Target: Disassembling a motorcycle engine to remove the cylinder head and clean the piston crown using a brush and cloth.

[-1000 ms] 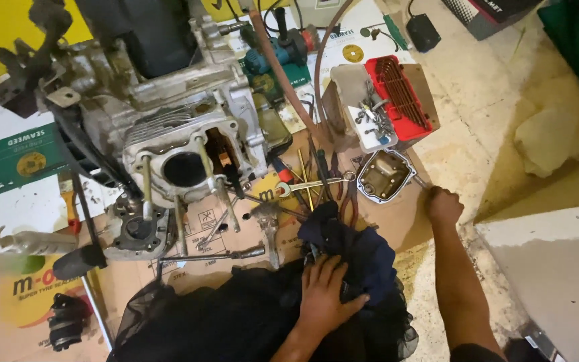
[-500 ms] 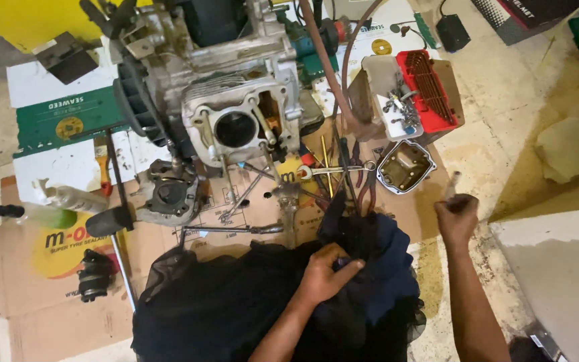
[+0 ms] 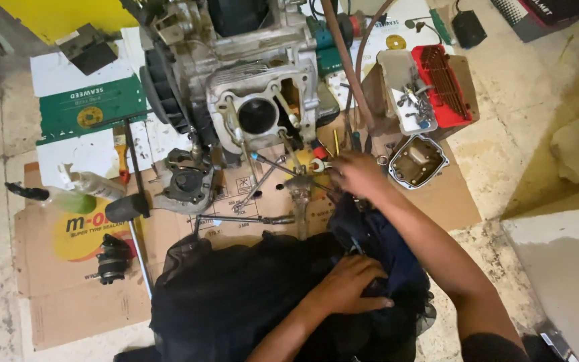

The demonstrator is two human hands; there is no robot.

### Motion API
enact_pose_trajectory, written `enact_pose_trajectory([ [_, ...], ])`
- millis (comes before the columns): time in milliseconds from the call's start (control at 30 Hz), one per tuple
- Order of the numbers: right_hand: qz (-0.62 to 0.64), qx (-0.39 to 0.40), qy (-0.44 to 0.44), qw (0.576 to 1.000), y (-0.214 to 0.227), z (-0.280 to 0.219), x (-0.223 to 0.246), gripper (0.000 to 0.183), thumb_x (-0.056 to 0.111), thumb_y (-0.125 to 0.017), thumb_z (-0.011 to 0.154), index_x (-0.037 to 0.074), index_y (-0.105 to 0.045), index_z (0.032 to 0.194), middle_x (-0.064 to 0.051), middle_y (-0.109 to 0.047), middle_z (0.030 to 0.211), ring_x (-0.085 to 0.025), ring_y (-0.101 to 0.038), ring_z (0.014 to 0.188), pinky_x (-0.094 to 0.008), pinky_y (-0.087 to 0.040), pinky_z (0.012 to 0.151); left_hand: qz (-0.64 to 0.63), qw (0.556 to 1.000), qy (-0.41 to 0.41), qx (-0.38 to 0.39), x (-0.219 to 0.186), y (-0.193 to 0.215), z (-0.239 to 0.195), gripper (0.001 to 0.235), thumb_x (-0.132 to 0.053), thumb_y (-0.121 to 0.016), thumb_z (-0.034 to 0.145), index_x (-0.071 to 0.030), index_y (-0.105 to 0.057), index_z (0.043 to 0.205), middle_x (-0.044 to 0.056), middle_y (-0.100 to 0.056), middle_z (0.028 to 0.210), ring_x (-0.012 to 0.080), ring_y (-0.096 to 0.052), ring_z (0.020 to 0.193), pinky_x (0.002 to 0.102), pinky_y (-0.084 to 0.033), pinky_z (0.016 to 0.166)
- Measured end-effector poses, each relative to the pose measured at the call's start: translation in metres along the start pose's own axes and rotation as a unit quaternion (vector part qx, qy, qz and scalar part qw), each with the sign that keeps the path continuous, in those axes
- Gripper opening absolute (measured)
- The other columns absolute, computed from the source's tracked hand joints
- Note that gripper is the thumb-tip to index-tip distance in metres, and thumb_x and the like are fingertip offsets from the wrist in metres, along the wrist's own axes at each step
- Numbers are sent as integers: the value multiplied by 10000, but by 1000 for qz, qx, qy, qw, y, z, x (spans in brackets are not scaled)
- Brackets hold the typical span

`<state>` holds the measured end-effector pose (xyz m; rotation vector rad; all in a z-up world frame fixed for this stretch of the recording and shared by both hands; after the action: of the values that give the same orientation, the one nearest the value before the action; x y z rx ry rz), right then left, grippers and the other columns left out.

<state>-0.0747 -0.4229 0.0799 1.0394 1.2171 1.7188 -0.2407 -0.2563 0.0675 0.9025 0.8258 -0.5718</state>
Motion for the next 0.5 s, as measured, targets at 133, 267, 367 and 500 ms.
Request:
enact_pose_trajectory([
  [133,33,-13,83,996,-6,67,73,175,224,-718,992,58,-757,951,-93,-746,884,-247,-713,817,-363,-644,773,-9,999,35,40,10,-6,-5,557,-541,-649,927,-89,-677,1251,116,-635,1304,321,-580,1228,470,-389,1047],
  [267,204,324,-336,861,-108,89,56,500,186,-501,1022,253,-451,1515,-52,-425,1469,-212,-421,1266,-409,-380,1000,-24,999,33,15,20,-9,-10,555,-491,-668,931,-107,-620,1328,123,-611,1390,348,-560,1290,514,-396,1045],
  [367,-31,148,-34,988,-228,97,9,510,12,-530,871,150,-481,1359,-112,-396,1428,-304,-374,1312,-514,-366,1046,-44,997,52,39,31,-17,-14,617,-435,-672,920,-101,-559,1427,161,-545,1516,375,-481,1410,504,-372,1062],
  [500,-28,185,-60,980,-262,104,0,411,382,-423,1075,117,-596,1337,-214,-531,1442,-400,-477,1314,-447,-414,1015,-70,991,81,77,29,-11,-10,620,-371,-697,865,-79,-538,1388,193,-554,1458,417,-448,1412,525,-327,1136],
])
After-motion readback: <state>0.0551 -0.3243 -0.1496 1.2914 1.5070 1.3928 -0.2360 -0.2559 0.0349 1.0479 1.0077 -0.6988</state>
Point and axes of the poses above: each hand's wrist, its own z-axis towards the middle knuckle, its own y-axis out of the back of the hand, x = y × z, the point moved 4 cm from there along z, towards the middle knuckle
